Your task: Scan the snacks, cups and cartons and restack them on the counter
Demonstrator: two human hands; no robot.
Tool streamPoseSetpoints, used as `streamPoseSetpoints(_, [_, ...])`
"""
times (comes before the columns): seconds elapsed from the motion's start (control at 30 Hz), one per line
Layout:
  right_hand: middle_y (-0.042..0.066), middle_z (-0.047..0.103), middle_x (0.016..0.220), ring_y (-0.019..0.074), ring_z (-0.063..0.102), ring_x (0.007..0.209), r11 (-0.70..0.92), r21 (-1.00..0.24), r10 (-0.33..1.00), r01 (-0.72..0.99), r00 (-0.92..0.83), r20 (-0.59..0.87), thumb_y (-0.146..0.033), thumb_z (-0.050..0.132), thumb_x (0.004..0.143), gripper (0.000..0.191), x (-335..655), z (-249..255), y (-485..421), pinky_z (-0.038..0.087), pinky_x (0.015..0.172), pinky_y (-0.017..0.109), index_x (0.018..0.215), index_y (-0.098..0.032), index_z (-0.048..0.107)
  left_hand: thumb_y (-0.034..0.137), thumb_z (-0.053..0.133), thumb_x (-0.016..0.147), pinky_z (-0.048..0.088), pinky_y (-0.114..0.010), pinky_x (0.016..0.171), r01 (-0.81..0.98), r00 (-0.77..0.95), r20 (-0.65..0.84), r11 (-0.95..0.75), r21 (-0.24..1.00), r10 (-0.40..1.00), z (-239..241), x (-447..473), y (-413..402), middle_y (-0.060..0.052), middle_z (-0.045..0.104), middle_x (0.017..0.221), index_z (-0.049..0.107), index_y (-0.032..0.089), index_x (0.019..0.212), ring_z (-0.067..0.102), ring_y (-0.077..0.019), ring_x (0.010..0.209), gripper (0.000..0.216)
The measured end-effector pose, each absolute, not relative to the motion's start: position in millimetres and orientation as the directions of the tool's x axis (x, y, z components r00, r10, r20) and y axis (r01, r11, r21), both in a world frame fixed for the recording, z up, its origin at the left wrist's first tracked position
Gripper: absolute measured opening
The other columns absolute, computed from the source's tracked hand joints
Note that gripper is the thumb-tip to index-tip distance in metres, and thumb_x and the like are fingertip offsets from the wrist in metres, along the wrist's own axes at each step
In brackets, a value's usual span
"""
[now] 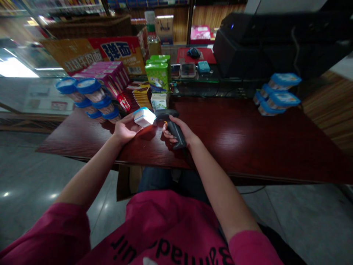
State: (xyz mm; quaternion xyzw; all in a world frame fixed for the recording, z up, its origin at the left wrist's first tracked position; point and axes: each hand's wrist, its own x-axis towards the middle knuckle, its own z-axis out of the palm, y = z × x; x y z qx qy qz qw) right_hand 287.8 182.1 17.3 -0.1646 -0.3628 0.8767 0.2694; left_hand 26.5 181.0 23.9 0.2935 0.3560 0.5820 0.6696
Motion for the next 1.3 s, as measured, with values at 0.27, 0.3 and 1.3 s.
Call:
streamPoseSetpoints(0.27, [0.000,0.053,0.070,0.0084,0.038,0.048,-0.589,-0.719,0.616,-0.370,-0.781,-0.102,-0.059,0.051,0.099,0.044,304.2,16.0,179.5,0.029,0.033,0.016,0.090,-0.016,0.057,0.034,0.078,0.078,0.059,-0.047,0.101,-0.328,0.000,-0.079,0.075,0.942,0.997,26.0,30.3,173.3,-0.008,0.078,0.111,0.075,0.019,0.102,0.071,-0.0300,0.115,0.029])
streamPoseSetpoints(0.3, [0.000,0.053,0.070,0.0088,0.039,0.049,-0.587,-0.717,0.628,-0.377,-0.770,-0.109,-0.058,0.051,0.099,0.043,312.5,15.8,179.5,0.030,0.033,0.016,0.090,-0.016,0.057,0.039,0.083,0.075,0.059,-0.046,0.102,-0.266,0.021,-0.042,0.046,0.963,0.999,25.8,32.9,170.2,-0.009,0.078,0.112,0.075,0.018,0.104,0.071,-0.0304,0.115,0.037])
streamPoseSetpoints(1.3, [-0.007,0.043,0.072,0.0069,0.031,0.050,0.389,-0.285,0.921,-0.876,0.363,0.140,-0.045,0.074,0.080,0.035,597.5,10.9,134.9,0.035,0.039,0.012,0.090,-0.024,0.048,0.025,0.069,0.094,0.053,-0.042,0.099,0.233,0.529,0.693,-0.869,0.437,0.490,92.8,534.1,269.6,-0.006,0.075,0.125,0.075,0.032,0.120,0.065,-0.0303,0.122,0.028])
